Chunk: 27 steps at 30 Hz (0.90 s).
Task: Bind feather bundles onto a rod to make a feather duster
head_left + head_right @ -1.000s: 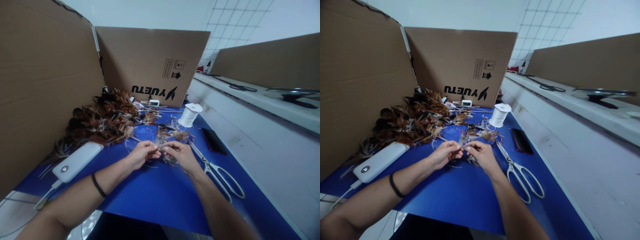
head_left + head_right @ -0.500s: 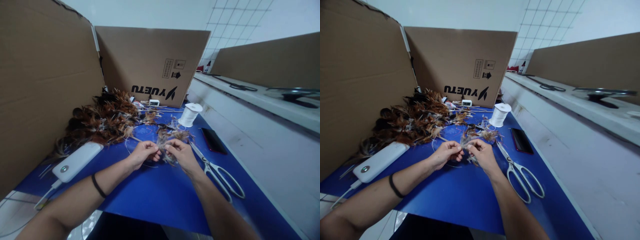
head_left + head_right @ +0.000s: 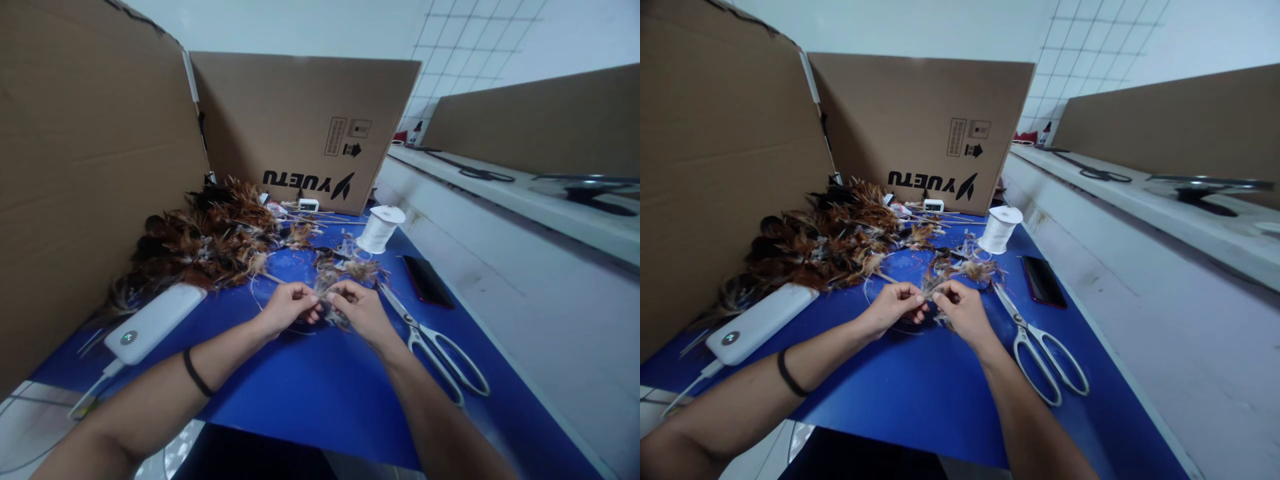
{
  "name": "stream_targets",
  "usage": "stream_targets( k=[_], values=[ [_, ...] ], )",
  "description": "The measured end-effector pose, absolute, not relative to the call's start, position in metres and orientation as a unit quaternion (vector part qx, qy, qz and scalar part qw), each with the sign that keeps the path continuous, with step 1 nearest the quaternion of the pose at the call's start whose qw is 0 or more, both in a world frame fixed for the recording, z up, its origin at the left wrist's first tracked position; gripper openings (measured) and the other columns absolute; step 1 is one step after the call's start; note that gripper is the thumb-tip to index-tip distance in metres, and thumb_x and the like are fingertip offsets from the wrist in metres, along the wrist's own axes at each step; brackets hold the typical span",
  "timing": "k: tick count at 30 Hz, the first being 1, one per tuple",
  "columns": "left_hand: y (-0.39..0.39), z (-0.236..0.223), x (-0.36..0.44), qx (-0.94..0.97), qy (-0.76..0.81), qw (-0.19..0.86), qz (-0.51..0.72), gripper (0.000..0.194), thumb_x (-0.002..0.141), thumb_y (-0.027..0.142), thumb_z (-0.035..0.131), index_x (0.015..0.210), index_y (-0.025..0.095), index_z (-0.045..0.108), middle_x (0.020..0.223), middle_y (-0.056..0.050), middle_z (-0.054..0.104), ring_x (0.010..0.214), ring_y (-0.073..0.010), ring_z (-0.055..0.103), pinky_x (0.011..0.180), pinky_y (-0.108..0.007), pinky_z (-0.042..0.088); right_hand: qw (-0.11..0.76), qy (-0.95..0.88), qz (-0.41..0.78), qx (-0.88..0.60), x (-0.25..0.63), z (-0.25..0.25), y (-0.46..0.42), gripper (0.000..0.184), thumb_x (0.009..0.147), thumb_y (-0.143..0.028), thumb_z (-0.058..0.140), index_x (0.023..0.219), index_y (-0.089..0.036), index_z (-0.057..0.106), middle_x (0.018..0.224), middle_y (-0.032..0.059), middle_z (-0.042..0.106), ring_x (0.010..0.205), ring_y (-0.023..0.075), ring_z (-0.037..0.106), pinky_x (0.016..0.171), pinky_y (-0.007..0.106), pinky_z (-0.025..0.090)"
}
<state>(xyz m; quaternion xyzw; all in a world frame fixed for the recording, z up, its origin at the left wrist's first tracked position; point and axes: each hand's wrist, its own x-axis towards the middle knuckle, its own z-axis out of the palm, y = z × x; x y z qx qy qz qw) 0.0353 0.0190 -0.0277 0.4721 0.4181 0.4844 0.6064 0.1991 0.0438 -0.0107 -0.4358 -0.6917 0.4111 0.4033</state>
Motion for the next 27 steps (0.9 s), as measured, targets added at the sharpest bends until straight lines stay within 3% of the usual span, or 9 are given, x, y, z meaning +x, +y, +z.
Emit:
stream_targets(
  k=[10,14,19,24,27],
  values=[
    [0.02,-0.029,0.034,0.575,0.471,0.486,0.459,0.017,0.073,0.03,0.059,0.067,0.015,0.056,0.053,0.0,0.06,0.046,-0.0107,0.056,0.048,-0.022,0.046,0.388,-0.729,0.341,-0.449,0.199,-0.015,0.042,0.016,0.073,-0.03,0.056,0.065,-0.017,0.056,0.053,-0.0048,0.044,0.05,0.0084,0.039,0.048,0.021,0.032],
    [0.02,-0.029,0.033,0.602,0.47,0.47,0.442,0.017,0.073,0.03,0.059,0.066,0.015,0.057,0.053,0.0,0.06,0.047,-0.012,0.057,0.048,-0.023,0.046,0.401,-0.72,0.349,-0.446,0.198,-0.015,0.042,0.014,0.072,-0.03,0.058,0.068,-0.017,0.059,0.056,-0.0034,0.05,0.052,0.0094,0.043,0.05,0.022,0.036],
    [0.022,-0.029,0.033,0.561,0.448,0.535,0.445,0.022,0.071,0.035,0.063,0.066,0.015,0.057,0.057,-0.001,0.062,0.047,-0.0113,0.057,0.05,-0.024,0.048,0.493,-0.639,0.404,-0.431,0.202,-0.007,0.045,0.016,0.07,-0.03,0.063,0.079,-0.016,0.062,0.064,-0.0001,0.059,0.056,0.0111,0.052,0.054,0.024,0.043],
    [0.022,-0.024,0.03,0.49,0.425,0.598,0.47,0.024,0.068,0.035,0.067,0.069,0.012,0.058,0.064,-0.003,0.064,0.05,-0.0091,0.057,0.052,-0.023,0.048,0.639,-0.513,0.396,-0.414,0.213,-0.005,0.057,0.022,0.071,-0.032,0.064,0.086,-0.017,0.06,0.068,0.0,0.059,0.054,0.0096,0.051,0.05,0.023,0.042],
    [0.023,-0.024,0.028,0.455,0.404,0.617,0.499,0.024,0.068,0.033,0.068,0.073,0.012,0.058,0.071,-0.004,0.065,0.051,-0.0084,0.057,0.054,-0.023,0.048,0.646,-0.495,0.374,-0.445,0.217,-0.01,0.062,0.02,0.071,-0.034,0.062,0.082,-0.017,0.06,0.064,-0.0008,0.057,0.052,0.0093,0.049,0.048,0.022,0.04]
  ],
)
